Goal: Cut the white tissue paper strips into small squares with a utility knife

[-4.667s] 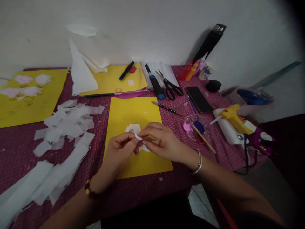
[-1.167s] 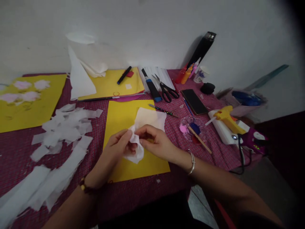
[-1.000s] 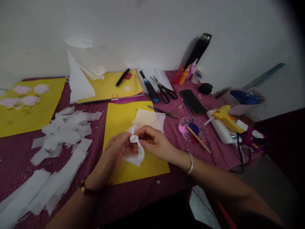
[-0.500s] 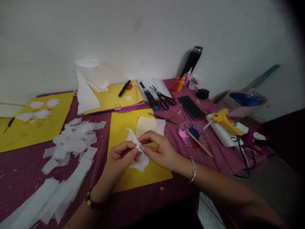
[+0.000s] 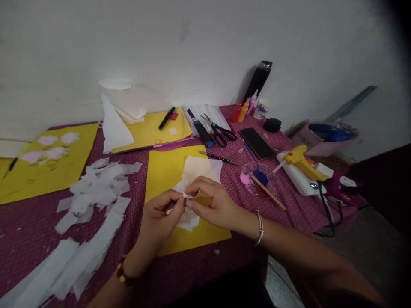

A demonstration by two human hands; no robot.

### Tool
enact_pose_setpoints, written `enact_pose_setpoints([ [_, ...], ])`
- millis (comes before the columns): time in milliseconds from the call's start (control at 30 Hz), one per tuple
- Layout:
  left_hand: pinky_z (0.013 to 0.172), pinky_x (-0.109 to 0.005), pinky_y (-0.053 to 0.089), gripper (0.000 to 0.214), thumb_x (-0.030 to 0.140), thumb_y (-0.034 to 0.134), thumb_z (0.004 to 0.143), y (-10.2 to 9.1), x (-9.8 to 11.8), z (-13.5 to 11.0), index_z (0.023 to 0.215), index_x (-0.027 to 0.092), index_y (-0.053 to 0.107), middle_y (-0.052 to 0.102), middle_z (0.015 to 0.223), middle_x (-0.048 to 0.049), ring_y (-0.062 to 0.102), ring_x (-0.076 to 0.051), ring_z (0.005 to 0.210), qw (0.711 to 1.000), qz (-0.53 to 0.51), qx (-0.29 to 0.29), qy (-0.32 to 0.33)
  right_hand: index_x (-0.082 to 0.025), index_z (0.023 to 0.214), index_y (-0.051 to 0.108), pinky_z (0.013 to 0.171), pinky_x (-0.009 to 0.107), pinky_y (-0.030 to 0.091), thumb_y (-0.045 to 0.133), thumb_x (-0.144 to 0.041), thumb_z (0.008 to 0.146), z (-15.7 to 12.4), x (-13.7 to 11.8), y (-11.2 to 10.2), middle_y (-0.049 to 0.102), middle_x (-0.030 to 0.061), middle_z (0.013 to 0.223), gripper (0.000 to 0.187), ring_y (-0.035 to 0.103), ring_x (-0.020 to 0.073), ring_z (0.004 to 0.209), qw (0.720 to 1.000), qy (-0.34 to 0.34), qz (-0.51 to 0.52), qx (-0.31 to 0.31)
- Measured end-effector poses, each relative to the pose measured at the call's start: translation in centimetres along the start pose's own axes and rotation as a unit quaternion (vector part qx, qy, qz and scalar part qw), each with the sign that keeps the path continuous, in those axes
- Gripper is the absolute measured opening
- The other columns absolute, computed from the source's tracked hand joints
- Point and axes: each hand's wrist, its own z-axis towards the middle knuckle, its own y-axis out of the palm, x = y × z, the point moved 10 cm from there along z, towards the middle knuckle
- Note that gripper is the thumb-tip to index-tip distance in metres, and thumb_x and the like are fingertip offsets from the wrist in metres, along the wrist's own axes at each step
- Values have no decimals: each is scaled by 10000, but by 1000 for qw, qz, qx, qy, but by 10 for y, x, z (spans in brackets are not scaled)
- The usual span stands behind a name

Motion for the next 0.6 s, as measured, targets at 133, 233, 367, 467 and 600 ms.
enact_pose_setpoints([
  [133,569,-219,428,111,151,601,805,1,12,-3,722,191,663,641,674,10,566,-117,600,996,73,9,54,-204,875,610,718,311,484,588,-199,861,0,3,1,636,28,832,27,589,157,792,1000,1,-8,2],
  [233,564,-215,419,135,121,584,803,4,19,-4,700,192,634,624,653,18,556,-108,578,989,122,10,88,-205,867,607,707,309,478,575,-217,875,0,1,1,645,29,821,35,595,157,780,1000,-6,-20,0],
  [367,552,-222,414,165,121,571,785,7,23,-5,639,195,594,592,607,25,540,-108,546,983,147,12,107,-207,806,589,697,300,463,552,-191,874,-1,0,1,627,13,768,79,587,149,745,999,-5,-31,-5],
  [467,538,-222,410,160,137,574,781,7,18,-5,631,189,600,585,594,24,533,-108,534,989,123,10,81,-201,784,576,661,278,457,525,-189,881,-1,7,2,604,6,749,110,575,136,716,1000,29,-4,1],
  [600,530,-222,405,162,197,579,809,6,3,-5,654,178,625,603,608,14,537,-115,553,998,62,-2,13,-194,764,559,609,245,447,522,-205,869,-2,23,4,585,-10,725,112,555,119,675,992,103,66,10],
])
